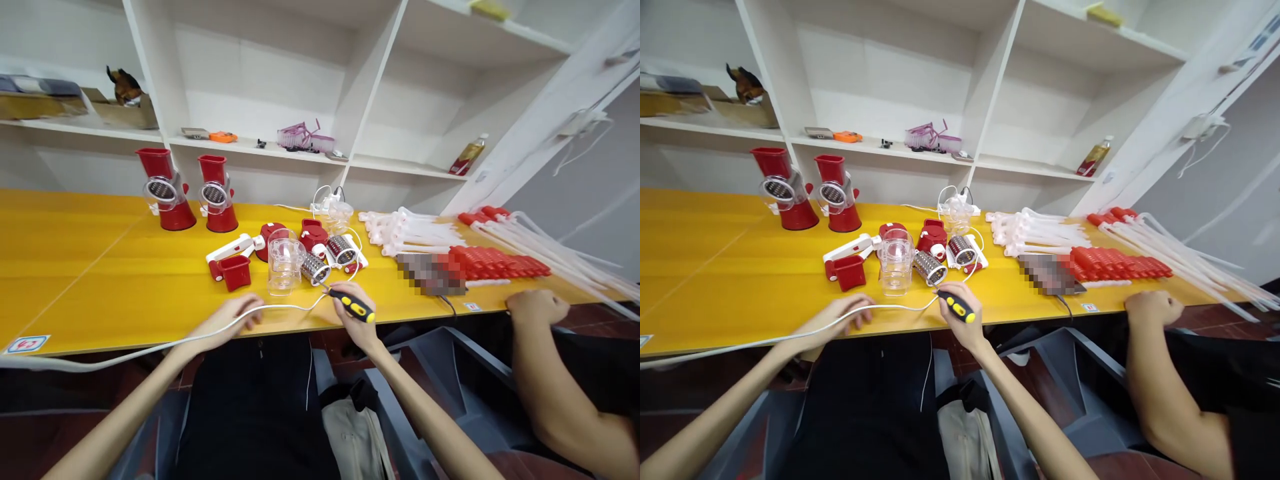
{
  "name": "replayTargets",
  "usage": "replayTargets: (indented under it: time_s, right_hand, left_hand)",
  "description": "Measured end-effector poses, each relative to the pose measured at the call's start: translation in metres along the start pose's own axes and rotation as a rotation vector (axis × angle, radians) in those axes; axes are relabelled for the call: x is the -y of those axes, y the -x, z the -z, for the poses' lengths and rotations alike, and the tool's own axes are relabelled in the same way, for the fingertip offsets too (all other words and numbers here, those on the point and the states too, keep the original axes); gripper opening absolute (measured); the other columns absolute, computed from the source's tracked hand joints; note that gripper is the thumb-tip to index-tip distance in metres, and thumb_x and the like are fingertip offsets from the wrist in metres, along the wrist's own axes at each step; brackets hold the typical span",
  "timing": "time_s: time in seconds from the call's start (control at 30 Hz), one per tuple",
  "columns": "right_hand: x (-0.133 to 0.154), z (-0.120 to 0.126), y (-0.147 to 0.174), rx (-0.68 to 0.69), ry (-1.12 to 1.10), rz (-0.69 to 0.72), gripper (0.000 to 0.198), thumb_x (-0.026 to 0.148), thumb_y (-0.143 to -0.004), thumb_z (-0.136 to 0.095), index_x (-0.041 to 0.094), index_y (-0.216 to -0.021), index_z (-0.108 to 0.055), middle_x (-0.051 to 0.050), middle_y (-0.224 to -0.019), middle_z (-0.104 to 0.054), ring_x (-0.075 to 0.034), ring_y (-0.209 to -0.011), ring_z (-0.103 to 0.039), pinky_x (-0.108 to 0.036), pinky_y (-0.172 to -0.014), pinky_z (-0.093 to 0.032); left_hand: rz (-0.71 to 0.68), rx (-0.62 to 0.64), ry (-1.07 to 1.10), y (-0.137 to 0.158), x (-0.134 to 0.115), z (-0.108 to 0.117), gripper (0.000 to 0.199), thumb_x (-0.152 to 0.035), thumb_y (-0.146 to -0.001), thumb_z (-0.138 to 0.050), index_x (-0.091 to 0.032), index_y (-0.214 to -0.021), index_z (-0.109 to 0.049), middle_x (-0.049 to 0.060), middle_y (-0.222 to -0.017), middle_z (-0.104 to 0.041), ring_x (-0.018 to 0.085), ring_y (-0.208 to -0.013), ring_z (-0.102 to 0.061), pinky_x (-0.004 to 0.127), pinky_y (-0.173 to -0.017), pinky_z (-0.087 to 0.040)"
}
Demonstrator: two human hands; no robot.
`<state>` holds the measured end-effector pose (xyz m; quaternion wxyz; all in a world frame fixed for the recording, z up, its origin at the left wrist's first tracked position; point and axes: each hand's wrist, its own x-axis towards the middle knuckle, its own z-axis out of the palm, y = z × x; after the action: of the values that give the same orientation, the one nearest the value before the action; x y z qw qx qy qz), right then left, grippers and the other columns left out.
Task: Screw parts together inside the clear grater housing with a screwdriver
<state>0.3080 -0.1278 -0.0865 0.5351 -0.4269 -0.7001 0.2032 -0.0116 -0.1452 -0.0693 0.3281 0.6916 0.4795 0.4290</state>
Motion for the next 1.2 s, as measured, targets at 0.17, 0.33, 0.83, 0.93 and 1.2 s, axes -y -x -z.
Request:
replayTargets:
  time_s: [0.17,0.33,0.83,0.93,1.2]
  right_hand:
    - [-0.012,-0.015,-0.008,0.217,0.181,0.142,0.055,0.052,-0.094,-0.049,0.003,-0.116,-0.061,-0.009,-0.117,-0.060,0.003,-0.115,-0.055,-0.015,-0.109,-0.055]
    - [-0.030,-0.020,-0.015,0.357,0.278,0.226,0.058,0.052,-0.095,-0.046,0.004,-0.124,-0.058,-0.010,-0.121,-0.058,0.002,-0.118,-0.055,-0.015,-0.109,-0.056]
    - [-0.051,-0.053,-0.033,0.533,0.433,0.200,0.059,0.049,-0.095,-0.046,0.006,-0.135,-0.053,-0.011,-0.130,-0.054,-0.002,-0.129,-0.052,-0.022,-0.118,-0.054]
    - [-0.055,-0.053,-0.032,0.520,0.440,0.182,0.059,0.049,-0.095,-0.045,0.007,-0.136,-0.053,-0.011,-0.132,-0.054,-0.002,-0.129,-0.052,-0.023,-0.119,-0.054]
    - [-0.055,-0.051,-0.027,0.386,0.430,0.178,0.059,0.049,-0.096,-0.043,0.008,-0.137,-0.053,-0.012,-0.136,-0.052,-0.002,-0.133,-0.050,-0.024,-0.123,-0.053]
  left_hand:
    - [-0.057,0.195,-0.026,-0.015,-0.022,-0.054,0.036,-0.039,-0.101,-0.065,-0.015,-0.128,-0.063,0.010,-0.128,-0.066,0.025,-0.111,-0.068,0.044,-0.093,-0.061]
    - [-0.092,0.303,-0.050,-0.018,-0.029,-0.069,0.034,-0.045,-0.105,-0.056,-0.015,-0.119,-0.066,0.007,-0.108,-0.069,0.018,-0.090,-0.067,0.037,-0.084,-0.059]
    - [-0.125,0.384,-0.075,-0.015,-0.014,-0.044,0.038,-0.044,-0.103,-0.051,-0.016,-0.114,-0.073,0.007,-0.099,-0.076,0.016,-0.075,-0.063,0.026,-0.069,-0.048]
    - [-0.083,0.241,-0.171,-0.023,-0.004,-0.035,0.038,-0.046,-0.104,-0.048,-0.015,-0.112,-0.069,0.005,-0.092,-0.071,0.015,-0.073,-0.059,0.027,-0.069,-0.048]
    - [0.005,0.281,-0.460,-0.031,0.011,-0.021,0.035,-0.045,-0.105,-0.058,-0.013,-0.095,-0.066,0.000,-0.080,-0.064,0.013,-0.070,-0.062,0.032,-0.073,-0.056]
